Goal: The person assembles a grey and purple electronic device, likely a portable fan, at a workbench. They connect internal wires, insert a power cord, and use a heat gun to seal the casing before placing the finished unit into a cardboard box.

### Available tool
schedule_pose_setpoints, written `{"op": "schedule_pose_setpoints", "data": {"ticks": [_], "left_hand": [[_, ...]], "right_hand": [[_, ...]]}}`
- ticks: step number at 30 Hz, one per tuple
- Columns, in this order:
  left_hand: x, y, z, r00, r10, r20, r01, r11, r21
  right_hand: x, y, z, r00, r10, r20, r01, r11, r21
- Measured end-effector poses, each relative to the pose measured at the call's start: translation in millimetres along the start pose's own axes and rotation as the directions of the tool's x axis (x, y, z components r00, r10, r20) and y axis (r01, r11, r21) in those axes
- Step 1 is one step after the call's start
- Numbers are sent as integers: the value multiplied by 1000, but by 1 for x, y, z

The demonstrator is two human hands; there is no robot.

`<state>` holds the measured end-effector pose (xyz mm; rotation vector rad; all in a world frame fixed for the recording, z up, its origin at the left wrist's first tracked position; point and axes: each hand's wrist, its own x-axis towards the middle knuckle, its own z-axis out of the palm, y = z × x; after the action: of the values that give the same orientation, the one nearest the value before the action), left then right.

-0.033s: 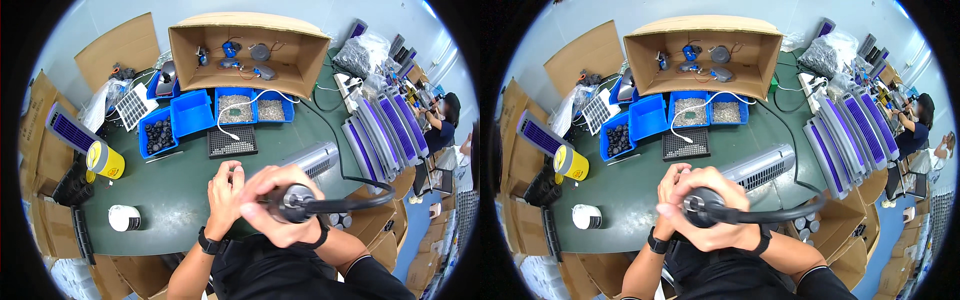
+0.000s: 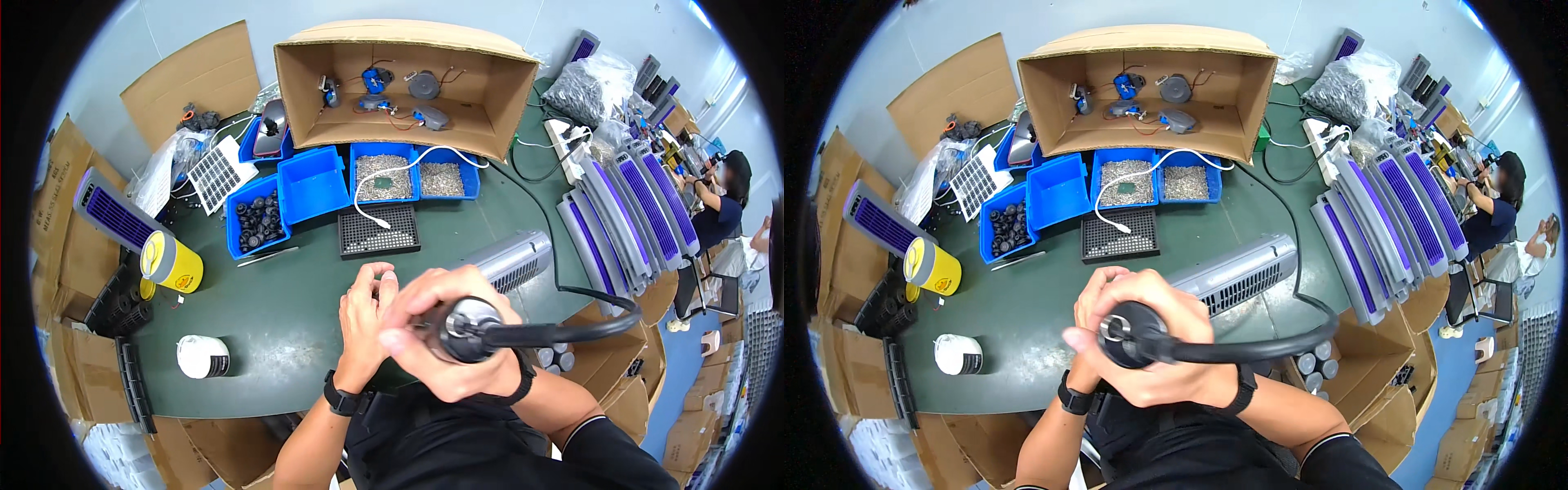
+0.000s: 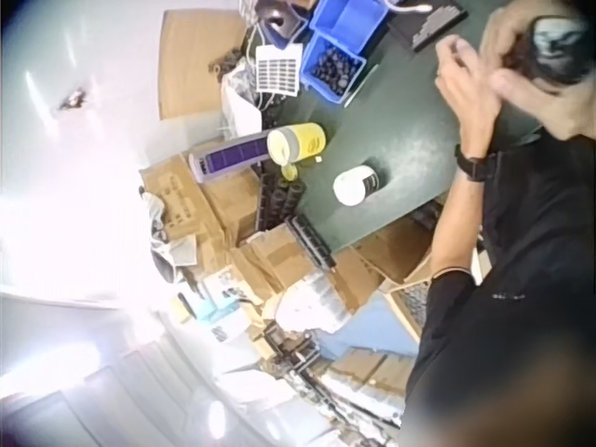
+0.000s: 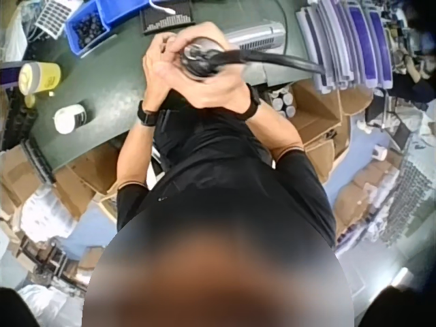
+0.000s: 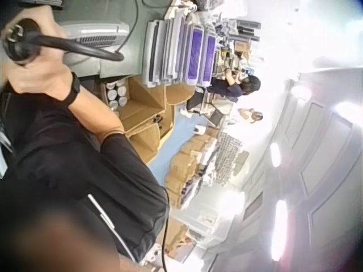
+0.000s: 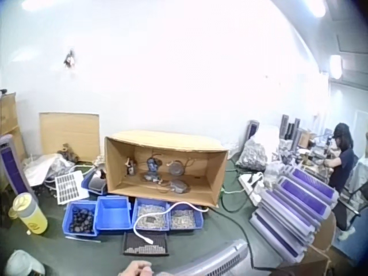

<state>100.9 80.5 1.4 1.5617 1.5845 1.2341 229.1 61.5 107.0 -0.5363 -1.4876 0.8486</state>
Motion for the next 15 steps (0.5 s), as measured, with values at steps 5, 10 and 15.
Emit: {"op": "schedule_pose_setpoints", "data": {"ticks": [5,10,15], "left_hand": [[-5,-11,1,993,68,101,-62,997,-54],[-1,-3,4,984,-174,48,180,971,-159],[-4,-17,9,999,14,-52,-23,983,-184]], "right_hand": [[12,3,3,976,219,-4,-217,965,-145],[-8,4,-9,966,-150,211,175,979,-105],[0,9,7,992,126,-21,-128,985,-120]]}}
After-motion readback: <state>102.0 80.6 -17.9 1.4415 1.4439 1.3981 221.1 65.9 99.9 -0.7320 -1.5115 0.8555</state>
